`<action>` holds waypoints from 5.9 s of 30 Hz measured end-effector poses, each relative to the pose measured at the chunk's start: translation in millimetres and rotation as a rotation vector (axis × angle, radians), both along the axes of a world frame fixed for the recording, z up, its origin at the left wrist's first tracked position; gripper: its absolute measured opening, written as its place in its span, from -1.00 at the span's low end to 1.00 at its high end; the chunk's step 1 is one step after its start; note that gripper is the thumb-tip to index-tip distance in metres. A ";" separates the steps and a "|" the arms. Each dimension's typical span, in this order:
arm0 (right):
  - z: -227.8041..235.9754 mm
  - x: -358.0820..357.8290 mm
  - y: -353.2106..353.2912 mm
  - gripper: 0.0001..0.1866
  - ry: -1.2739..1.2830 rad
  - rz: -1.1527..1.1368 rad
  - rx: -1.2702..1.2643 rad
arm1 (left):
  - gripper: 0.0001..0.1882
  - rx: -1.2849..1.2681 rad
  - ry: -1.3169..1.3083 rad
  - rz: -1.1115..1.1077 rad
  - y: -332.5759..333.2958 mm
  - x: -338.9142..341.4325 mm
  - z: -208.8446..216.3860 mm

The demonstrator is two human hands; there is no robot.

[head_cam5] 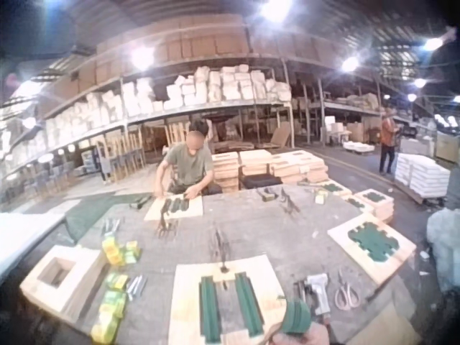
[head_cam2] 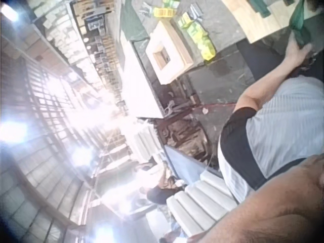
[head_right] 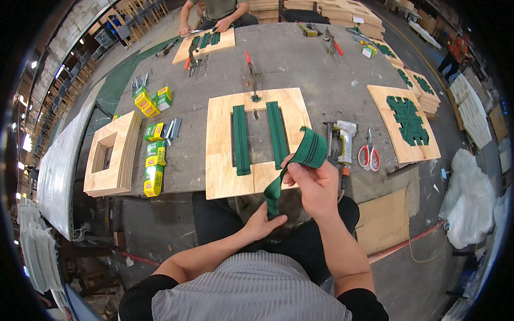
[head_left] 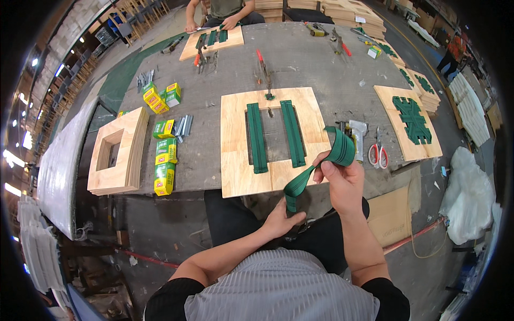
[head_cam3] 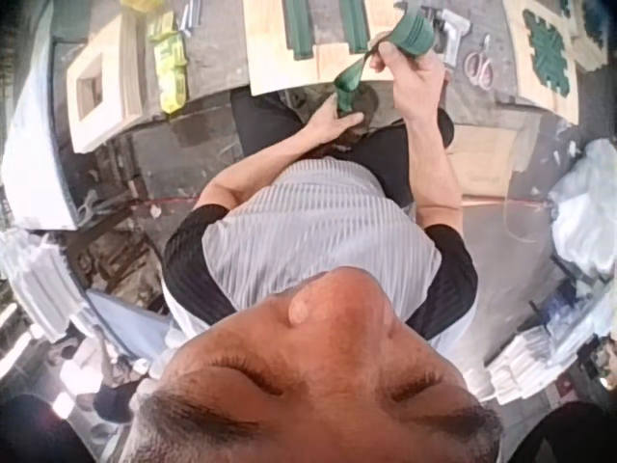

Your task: The person assembles green plastic strips into a grid pattern on a wooden board using a pneumatic nail gun. They repeatedly place strips, align them, and fasten them in place. A coworker performs a similar task at an adjacent station.

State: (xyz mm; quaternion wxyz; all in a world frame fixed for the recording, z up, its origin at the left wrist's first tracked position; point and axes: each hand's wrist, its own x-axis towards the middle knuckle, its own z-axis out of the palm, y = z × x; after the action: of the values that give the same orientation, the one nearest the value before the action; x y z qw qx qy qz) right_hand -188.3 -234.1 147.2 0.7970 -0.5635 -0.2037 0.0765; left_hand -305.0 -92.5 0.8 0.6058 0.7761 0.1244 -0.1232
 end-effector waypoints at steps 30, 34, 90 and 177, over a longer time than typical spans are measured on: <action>-47.0 21.9 8.5 -0.79 0.534 0.318 0.058 | -0.38 0.079 -0.166 -0.704 30.8 -20.3 1.2; -60.7 -17.7 6.2 -0.86 0.511 0.395 -0.030 | -0.05 -0.857 -0.152 -0.297 61.2 -1.5 26.8; -78.1 -25.2 18.3 -0.88 -0.399 -0.101 -0.542 | -0.83 0.470 -0.765 0.144 50.8 30.6 67.0; -78.9 196.4 -68.5 -0.72 0.436 -0.453 -0.624 | -0.37 1.143 -0.403 -0.057 169.6 246.4 12.0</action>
State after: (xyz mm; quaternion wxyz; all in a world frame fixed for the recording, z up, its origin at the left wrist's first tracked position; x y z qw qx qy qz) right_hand 8.0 -302.6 68.4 0.6098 -0.7781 0.1307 0.0751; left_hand -58.5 77.2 12.8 0.1009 0.9897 0.0327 0.0965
